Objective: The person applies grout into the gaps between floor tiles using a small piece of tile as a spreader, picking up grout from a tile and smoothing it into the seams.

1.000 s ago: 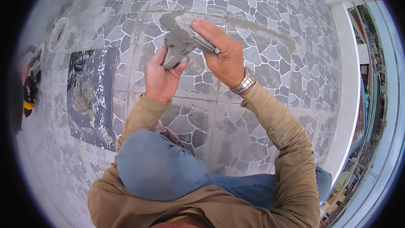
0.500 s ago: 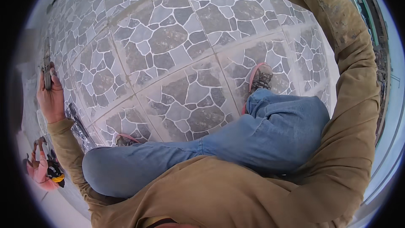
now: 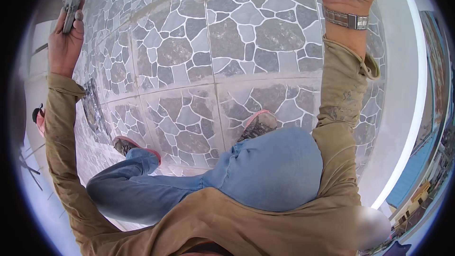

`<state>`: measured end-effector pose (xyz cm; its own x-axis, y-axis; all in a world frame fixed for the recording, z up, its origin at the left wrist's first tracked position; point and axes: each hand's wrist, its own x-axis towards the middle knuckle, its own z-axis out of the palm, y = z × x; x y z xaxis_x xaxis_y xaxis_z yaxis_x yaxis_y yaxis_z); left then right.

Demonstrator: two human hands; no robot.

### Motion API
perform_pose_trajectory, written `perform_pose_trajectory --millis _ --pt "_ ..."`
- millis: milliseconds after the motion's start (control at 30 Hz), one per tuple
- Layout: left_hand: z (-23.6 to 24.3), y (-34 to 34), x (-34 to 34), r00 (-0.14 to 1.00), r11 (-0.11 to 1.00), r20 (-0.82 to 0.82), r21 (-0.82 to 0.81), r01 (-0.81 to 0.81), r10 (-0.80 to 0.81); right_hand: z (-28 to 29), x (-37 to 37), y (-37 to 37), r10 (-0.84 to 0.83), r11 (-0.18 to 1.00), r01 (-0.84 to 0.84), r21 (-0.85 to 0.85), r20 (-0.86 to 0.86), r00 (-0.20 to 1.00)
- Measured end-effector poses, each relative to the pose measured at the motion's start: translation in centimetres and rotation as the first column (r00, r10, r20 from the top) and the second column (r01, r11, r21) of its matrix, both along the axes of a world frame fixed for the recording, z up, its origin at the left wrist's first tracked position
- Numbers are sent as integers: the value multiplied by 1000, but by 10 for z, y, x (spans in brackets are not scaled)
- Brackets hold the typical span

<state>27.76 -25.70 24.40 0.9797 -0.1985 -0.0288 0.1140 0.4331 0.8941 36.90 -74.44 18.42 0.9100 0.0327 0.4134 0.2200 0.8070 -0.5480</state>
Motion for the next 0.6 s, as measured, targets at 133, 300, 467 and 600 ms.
perform_pose_trajectory --millis 133,300,467,600 --pt "-16 0 16 993 982 -24 151 -112 117 -65 1 -59 298 889 -324 -323 -126 946" --pt "-77 -50 106 994 994 -18 42 -105 106 -25 -19 -100 77 963 -157 -220 -332 940" --pt "-138 -162 182 989 962 25 -237 -135 145 86 -71 -120 -367 506 144 -850 -61 928" --pt "-142 -230 189 1000 948 -1 -317 7 -8 200 -87 -71 -182 -564 86 -821 225 957"
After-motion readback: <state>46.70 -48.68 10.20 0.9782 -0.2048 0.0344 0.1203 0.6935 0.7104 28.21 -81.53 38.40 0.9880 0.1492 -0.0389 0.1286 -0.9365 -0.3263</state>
